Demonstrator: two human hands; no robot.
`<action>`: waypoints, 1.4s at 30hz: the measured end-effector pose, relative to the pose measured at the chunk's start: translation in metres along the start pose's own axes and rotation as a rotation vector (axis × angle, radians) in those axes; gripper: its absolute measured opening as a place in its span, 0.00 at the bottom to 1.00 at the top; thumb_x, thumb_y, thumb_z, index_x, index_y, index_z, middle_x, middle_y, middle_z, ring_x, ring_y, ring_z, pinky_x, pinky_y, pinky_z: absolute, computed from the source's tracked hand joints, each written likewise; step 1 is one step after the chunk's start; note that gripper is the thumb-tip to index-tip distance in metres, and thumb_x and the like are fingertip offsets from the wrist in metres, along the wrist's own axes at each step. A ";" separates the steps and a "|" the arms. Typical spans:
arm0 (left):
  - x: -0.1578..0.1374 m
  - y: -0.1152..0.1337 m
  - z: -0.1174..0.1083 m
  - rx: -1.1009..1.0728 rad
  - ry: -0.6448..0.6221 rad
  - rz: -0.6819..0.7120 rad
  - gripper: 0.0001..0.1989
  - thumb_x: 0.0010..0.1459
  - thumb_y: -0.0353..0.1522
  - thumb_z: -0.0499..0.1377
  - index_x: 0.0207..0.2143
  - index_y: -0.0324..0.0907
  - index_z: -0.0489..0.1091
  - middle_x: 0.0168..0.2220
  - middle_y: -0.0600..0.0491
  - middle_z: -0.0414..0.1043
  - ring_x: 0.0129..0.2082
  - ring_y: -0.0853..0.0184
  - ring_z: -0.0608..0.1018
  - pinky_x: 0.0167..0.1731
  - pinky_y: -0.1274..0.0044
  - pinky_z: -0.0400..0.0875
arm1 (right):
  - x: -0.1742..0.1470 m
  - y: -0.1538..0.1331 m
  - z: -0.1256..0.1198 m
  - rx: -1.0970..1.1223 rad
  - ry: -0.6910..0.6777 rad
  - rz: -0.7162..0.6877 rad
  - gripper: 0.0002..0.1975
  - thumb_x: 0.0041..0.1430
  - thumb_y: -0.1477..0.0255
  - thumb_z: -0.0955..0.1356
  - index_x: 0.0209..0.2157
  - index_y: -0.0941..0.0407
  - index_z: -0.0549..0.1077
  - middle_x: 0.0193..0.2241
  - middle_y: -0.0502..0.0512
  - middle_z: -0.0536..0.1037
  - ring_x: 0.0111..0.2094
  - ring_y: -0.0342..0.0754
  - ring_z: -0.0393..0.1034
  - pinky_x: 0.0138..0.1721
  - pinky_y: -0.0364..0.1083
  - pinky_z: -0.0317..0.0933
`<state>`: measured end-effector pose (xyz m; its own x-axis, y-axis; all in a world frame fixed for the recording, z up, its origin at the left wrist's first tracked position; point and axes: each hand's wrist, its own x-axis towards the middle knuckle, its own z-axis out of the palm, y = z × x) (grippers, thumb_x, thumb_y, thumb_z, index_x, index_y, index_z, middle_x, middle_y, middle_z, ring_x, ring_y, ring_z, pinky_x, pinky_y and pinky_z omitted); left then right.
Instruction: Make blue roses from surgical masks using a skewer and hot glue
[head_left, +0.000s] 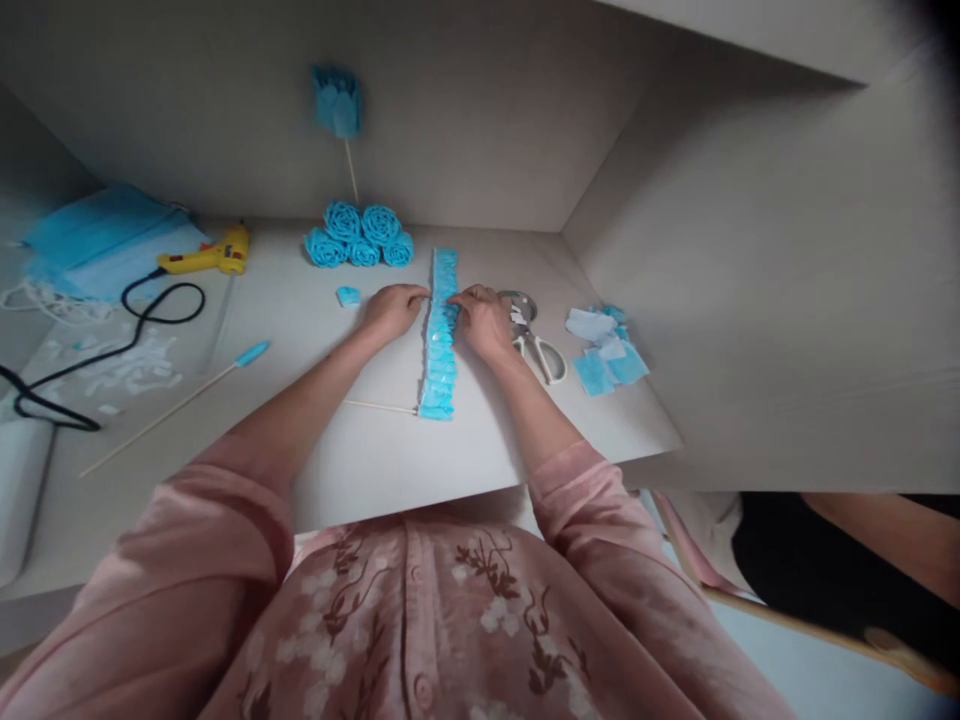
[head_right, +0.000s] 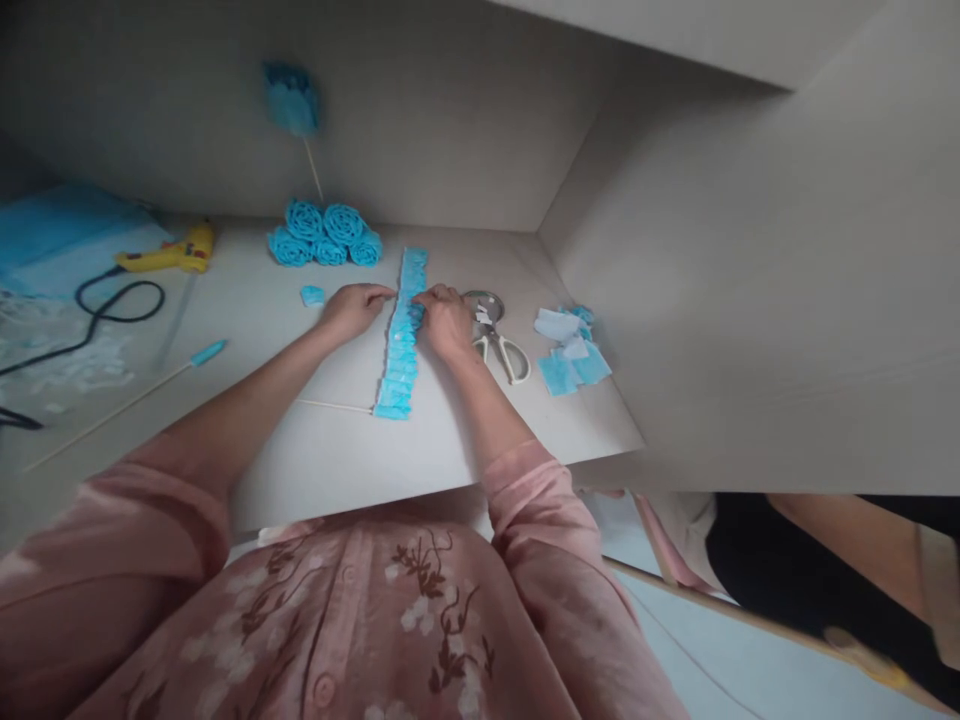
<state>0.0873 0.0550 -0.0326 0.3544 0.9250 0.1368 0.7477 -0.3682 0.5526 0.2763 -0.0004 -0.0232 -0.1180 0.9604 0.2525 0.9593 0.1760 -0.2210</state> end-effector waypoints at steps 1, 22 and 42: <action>0.000 0.001 0.000 0.012 -0.004 -0.001 0.22 0.67 0.27 0.53 0.56 0.45 0.80 0.57 0.50 0.80 0.58 0.58 0.80 0.58 0.72 0.72 | 0.000 0.000 0.001 -0.004 -0.006 -0.001 0.26 0.68 0.82 0.58 0.55 0.52 0.81 0.51 0.61 0.81 0.54 0.58 0.71 0.52 0.54 0.58; -0.003 -0.005 0.002 -0.066 -0.014 0.021 0.20 0.64 0.27 0.54 0.49 0.45 0.83 0.50 0.52 0.84 0.51 0.59 0.83 0.51 0.74 0.74 | -0.002 -0.002 -0.005 0.010 0.007 -0.004 0.26 0.65 0.85 0.58 0.50 0.54 0.82 0.48 0.61 0.82 0.52 0.57 0.72 0.52 0.53 0.56; -0.007 0.003 0.001 0.128 -0.075 0.063 0.21 0.65 0.28 0.54 0.53 0.47 0.82 0.55 0.50 0.81 0.55 0.55 0.81 0.56 0.70 0.74 | -0.001 0.002 -0.005 0.039 -0.004 0.040 0.25 0.64 0.84 0.59 0.49 0.55 0.83 0.48 0.61 0.82 0.52 0.56 0.73 0.57 0.55 0.57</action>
<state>0.0878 0.0477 -0.0322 0.4405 0.8918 0.1033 0.7864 -0.4388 0.4347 0.2800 -0.0022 -0.0193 -0.0811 0.9676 0.2390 0.9525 0.1459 -0.2673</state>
